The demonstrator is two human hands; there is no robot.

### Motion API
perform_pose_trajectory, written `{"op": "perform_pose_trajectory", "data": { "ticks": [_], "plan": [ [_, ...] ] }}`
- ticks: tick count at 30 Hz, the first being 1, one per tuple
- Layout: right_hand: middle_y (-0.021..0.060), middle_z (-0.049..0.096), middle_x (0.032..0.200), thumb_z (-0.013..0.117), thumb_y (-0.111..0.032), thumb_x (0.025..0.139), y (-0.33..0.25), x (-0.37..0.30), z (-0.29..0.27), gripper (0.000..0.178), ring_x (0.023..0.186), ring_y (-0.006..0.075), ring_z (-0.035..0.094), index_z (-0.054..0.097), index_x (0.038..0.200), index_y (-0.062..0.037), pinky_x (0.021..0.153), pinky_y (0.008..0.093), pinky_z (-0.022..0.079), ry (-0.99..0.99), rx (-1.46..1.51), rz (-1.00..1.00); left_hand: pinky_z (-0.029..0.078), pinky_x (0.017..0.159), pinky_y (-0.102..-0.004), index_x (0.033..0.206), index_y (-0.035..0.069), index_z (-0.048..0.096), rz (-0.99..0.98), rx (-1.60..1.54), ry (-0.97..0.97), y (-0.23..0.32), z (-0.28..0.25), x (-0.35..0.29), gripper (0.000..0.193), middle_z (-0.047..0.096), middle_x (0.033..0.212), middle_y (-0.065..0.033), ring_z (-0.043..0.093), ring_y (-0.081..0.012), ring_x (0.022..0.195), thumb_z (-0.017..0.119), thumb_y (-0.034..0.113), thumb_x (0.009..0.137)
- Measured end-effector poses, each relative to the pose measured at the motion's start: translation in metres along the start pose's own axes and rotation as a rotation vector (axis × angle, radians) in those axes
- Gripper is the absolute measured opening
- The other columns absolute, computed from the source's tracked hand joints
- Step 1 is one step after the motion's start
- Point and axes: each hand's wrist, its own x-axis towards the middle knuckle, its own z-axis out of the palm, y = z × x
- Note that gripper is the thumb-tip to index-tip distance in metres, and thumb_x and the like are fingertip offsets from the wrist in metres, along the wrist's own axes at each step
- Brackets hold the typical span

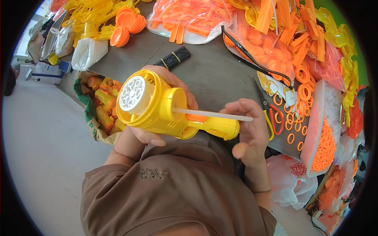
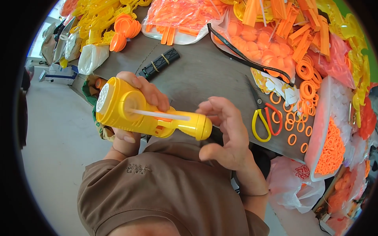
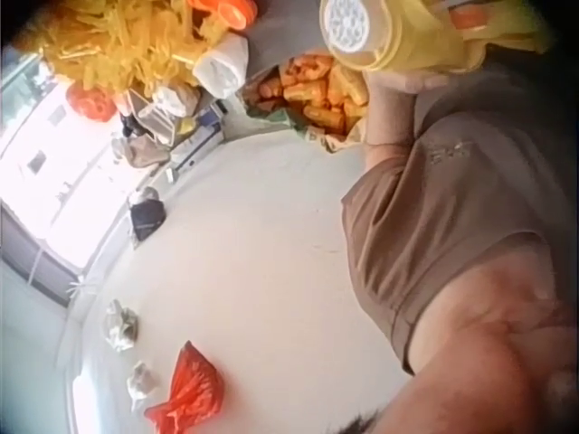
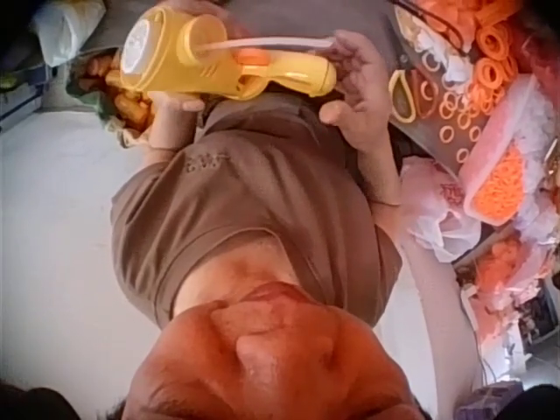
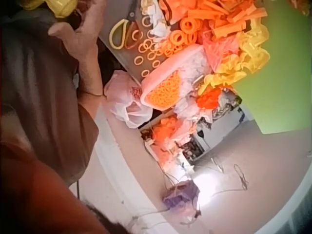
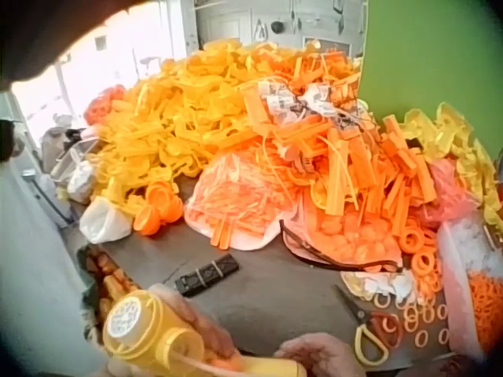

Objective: Assembling yellow and orange plastic toy guns and components at a factory workbench.

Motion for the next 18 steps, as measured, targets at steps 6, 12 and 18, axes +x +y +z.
{"op": "perform_pose_trajectory", "data": {
  "ticks": [6,12,18],
  "plan": [
    [0.0136,0.055,0.098,0.060,-0.074,0.066,0.003,-0.004,0.003,0.108,0.082,0.0164,0.052,0.032,0.133,0.0067,0.070,0.0284,0.042,-0.172,-0.415,-0.174,0.052,0.075,-0.0455,0.115,0.005,0.038,0.022,-0.200,0.039,-0.004,0.009,0.003,0.085,0.057,0.094,-0.0151,0.062,-0.0332,0.083,0.089,0.023,0.050],
    [0.0150,0.057,0.085,0.057,-0.065,0.078,0.005,0.007,0.010,0.086,0.063,0.0217,0.055,0.044,0.119,0.0098,0.054,0.0293,0.044,-0.173,-0.470,-0.406,0.053,0.074,-0.0471,0.116,0.002,0.040,0.028,-0.262,0.045,-0.008,0.007,0.004,0.086,0.058,0.094,-0.0204,0.063,-0.0346,0.084,0.090,0.022,0.049],
    [0.0166,0.060,0.090,0.058,-0.061,0.082,0.017,0.004,0.011,0.075,0.070,0.0204,0.059,0.050,0.110,0.0083,0.060,0.0293,0.046,-0.033,-0.582,-0.462,0.053,0.073,-0.0433,0.116,0.001,0.041,-0.016,-0.330,0.071,-0.009,0.003,0.004,0.087,0.058,0.094,-0.0190,0.063,-0.0330,0.084,0.090,0.022,0.047]
  ]
}}
